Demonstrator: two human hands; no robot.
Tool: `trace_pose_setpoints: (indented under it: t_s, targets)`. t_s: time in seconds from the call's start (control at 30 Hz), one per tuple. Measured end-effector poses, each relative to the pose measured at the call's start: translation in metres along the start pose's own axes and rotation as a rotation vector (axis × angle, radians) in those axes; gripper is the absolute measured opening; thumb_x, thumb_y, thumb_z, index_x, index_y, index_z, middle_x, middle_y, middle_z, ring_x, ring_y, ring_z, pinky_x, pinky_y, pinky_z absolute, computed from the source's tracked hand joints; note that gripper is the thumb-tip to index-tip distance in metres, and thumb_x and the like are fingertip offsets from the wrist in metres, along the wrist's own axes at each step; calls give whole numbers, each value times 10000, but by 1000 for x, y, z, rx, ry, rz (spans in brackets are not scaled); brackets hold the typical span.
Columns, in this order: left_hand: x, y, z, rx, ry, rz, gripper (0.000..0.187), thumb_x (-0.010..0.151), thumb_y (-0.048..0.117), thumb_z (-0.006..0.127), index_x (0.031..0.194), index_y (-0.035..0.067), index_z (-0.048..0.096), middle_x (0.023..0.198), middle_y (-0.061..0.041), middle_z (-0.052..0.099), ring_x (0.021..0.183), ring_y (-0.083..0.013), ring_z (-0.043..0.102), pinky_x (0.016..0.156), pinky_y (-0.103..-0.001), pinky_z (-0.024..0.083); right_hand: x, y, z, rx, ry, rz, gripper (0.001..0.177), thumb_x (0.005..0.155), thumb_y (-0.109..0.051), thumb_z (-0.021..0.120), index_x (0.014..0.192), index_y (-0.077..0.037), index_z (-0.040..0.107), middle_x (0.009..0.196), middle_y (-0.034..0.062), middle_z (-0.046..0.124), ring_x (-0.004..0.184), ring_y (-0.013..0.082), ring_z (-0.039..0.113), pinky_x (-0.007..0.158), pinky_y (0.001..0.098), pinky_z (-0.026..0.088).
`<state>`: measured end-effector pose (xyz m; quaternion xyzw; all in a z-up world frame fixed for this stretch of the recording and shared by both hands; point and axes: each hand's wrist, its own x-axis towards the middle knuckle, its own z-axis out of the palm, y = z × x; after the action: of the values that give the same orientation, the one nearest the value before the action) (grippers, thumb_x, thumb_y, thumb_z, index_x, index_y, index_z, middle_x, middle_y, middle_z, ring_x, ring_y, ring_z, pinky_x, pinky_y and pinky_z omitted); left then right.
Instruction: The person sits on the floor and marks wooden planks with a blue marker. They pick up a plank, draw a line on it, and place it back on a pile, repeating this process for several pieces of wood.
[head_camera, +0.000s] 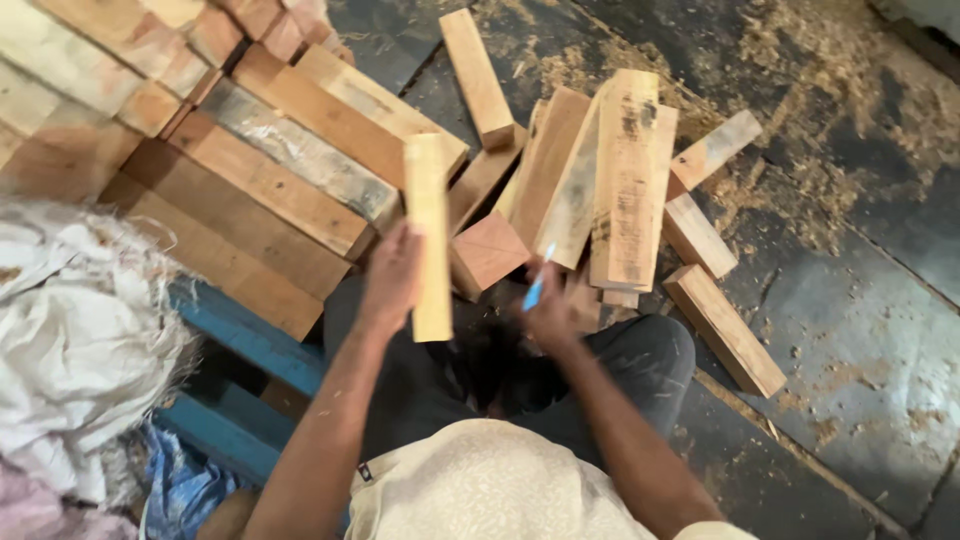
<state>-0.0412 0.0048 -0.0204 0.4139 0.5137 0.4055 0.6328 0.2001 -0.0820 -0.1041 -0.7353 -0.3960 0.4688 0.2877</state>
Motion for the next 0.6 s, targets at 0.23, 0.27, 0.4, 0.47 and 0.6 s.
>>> trace_pose_setpoints:
  t_s: [0.23,0.27,0.4,0.47,0.6]
  targets:
    - [-33,9,-42,133,178,60,428,1070,337,502,1293,-4,632,1005,-93,641,882,-159,576,768,-327,500,39,43,109,-122,488,-480,1165,594,-264,1033,1466,6,310,1379,251,456,1286,427,430,1084,493,383]
    - [-41,8,-45,138,183,72,431,1059,340,501,1294,3,633,993,-78,651,871,-147,576,760,-318,499,51,46,112,-12,463,-492,1107,602,-256,1013,1440,-1,337,1357,233,489,1263,403,479,1067,485,419]
    - [-57,-4,-64,38,241,57,417,1013,332,527,1309,46,594,998,17,675,844,-80,596,731,-267,492,63,31,111,215,347,-513,978,626,-244,958,1381,-6,384,1259,174,608,1160,337,628,959,456,535]
    - [-59,-14,-75,6,270,-1,378,1033,325,524,1254,35,625,912,9,624,766,-85,541,666,-277,450,60,5,84,277,317,-479,928,657,-249,934,1381,-9,406,1209,159,648,1099,308,667,897,430,580]
    - [-58,-33,-91,-31,294,-26,365,1050,317,507,1242,32,633,876,8,603,736,-84,520,640,-285,448,44,-56,-4,232,251,29,795,685,-249,927,1299,-12,482,977,214,668,681,312,619,552,460,524]
